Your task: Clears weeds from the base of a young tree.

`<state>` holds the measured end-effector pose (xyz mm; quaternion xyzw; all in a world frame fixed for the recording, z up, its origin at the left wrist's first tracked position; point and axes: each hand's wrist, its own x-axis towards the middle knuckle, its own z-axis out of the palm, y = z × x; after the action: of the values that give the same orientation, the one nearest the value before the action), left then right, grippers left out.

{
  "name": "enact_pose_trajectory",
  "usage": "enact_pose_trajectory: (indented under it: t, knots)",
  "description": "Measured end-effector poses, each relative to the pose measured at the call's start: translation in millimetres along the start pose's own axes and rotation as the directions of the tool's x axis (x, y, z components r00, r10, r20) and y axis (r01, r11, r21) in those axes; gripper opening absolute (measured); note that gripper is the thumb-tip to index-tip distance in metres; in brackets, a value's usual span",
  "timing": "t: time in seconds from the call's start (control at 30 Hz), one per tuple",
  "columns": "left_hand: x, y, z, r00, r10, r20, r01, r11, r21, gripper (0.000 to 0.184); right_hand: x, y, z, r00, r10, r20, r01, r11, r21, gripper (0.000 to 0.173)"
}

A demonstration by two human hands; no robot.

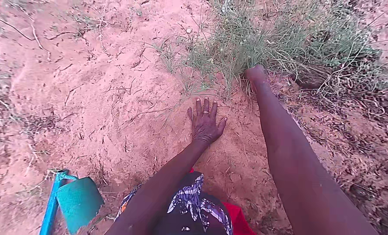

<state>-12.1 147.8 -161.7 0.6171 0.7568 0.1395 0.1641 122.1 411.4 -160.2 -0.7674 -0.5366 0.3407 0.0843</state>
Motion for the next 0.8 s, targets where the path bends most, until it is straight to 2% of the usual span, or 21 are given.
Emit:
enact_pose_trajectory:
  t: [0.07,0.13,0.2,0.27,0.47,0.57,0.73,0.8]
  knots:
    - [1,0,1,1.000,0.002,-0.012,-0.002,1.000,-0.001,0.073,0,-9,8,0.997,-0.057,-0.043,0.057,0.998,0.022,0.047]
    - [1,0,4,0.998,0.020,-0.059,-0.020,1.000,-0.003,0.072,-1,-9,16,0.987,-0.105,-0.125,0.123,0.982,0.144,0.039]
    - [1,-1,4,0.997,0.023,-0.073,-0.023,1.000,0.001,0.072,-2,-4,21,0.974,-0.123,-0.192,0.167,0.958,0.233,0.039]
    - [0,-1,2,0.998,0.019,-0.052,-0.018,1.000,0.013,0.073,-11,-5,14,0.987,-0.080,-0.142,0.113,0.963,0.243,0.042]
    - [1,-1,1,1.000,0.010,-0.016,-0.009,1.000,0.023,0.076,-20,-5,12,0.998,-0.027,-0.056,0.044,0.941,0.336,0.038]
    - [3,-1,-1,1.000,0.004,0.015,-0.005,1.000,0.026,0.077,-19,-3,13,0.998,-0.020,-0.059,0.041,0.931,0.362,0.038]
    - [3,-2,-1,1.000,0.010,0.006,-0.011,1.000,0.025,0.077,-39,-8,11,0.998,-0.029,-0.064,0.041,0.981,0.189,0.041]
    - [3,-2,-1,1.000,0.013,0.006,-0.013,1.000,0.020,0.077,-58,2,6,0.999,-0.032,-0.040,0.040,0.970,0.238,0.042]
